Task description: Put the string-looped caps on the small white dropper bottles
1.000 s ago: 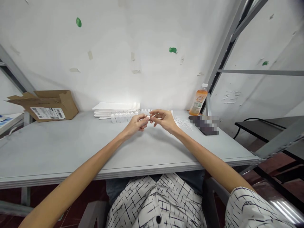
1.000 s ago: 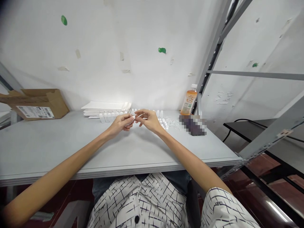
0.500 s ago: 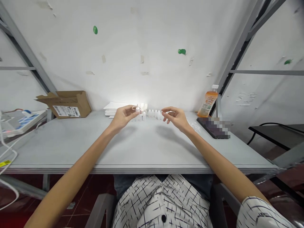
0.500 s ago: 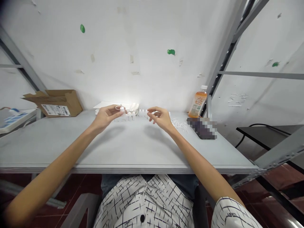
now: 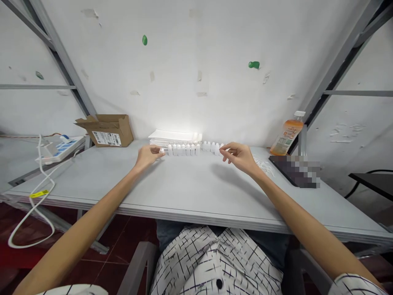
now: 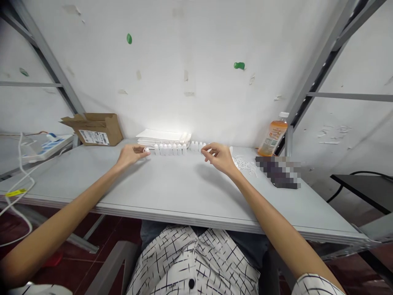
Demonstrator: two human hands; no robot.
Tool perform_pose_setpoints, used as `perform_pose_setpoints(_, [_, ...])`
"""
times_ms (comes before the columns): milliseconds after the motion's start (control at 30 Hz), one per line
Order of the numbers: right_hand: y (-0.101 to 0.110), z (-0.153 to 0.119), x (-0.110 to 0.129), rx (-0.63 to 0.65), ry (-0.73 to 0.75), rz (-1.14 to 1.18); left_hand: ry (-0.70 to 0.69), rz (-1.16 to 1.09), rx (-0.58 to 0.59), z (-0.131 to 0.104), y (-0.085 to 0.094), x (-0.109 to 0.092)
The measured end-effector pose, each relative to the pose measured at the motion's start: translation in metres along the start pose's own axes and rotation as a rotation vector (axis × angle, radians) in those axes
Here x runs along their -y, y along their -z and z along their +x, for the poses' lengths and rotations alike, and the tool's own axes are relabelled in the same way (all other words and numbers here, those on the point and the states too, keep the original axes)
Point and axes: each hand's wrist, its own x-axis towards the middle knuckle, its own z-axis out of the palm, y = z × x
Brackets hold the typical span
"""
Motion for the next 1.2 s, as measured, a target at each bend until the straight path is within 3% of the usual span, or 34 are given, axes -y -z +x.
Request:
perform_pose_setpoints(167, [-0.001, 0.0, -0.002, 0.02, 0.062, -0.078, -0.02, 0.08, -0.007, 0.013, -0.006, 0.011])
perform_pose_setpoints(500, [0.002, 0.004, -0.006, 0.045, 0.117, -0.24, 0.009, -0.112, 0.053, 0.033, -0.02, 0.029])
perform_pose_setpoints(667, [0.025, 0.017, -0.019, -0.122, 0.098, -0.504, 0.013, -0.064, 0.101, 0.032, -0.011, 0.031])
perform_pose_setpoints(800, [0.045, 0.032, -0.033, -0.193, -0.05, -0.665, -0.005, 0.095, 0.073, 0.027, 0.005, 0.02])
perform_pose_setpoints(867, [0.05, 0.039, -0.04, -0.156, -0.123, -0.725, -0.137, 0.182, 0.004, 0.023, 0.012, 0.009])
perform_pose_setpoints(1000, [0.049, 0.048, -0.047, -0.037, -0.203, -0.799, -0.581, 0.309, -0.274, 0.014, 0.01, -0.023])
perform_pose_setpoints(1067, [0.044, 0.052, -0.048, 0.026, -0.204, -0.83, -0.733, 0.31, -0.303, 0.009, -0.001, -0.043])
perform_pose_setpoints(1200, [0.032, 0.055, -0.049, 0.104, -0.177, -0.915, -0.941, 0.329, -0.234, -0.003, -0.039, -0.079])
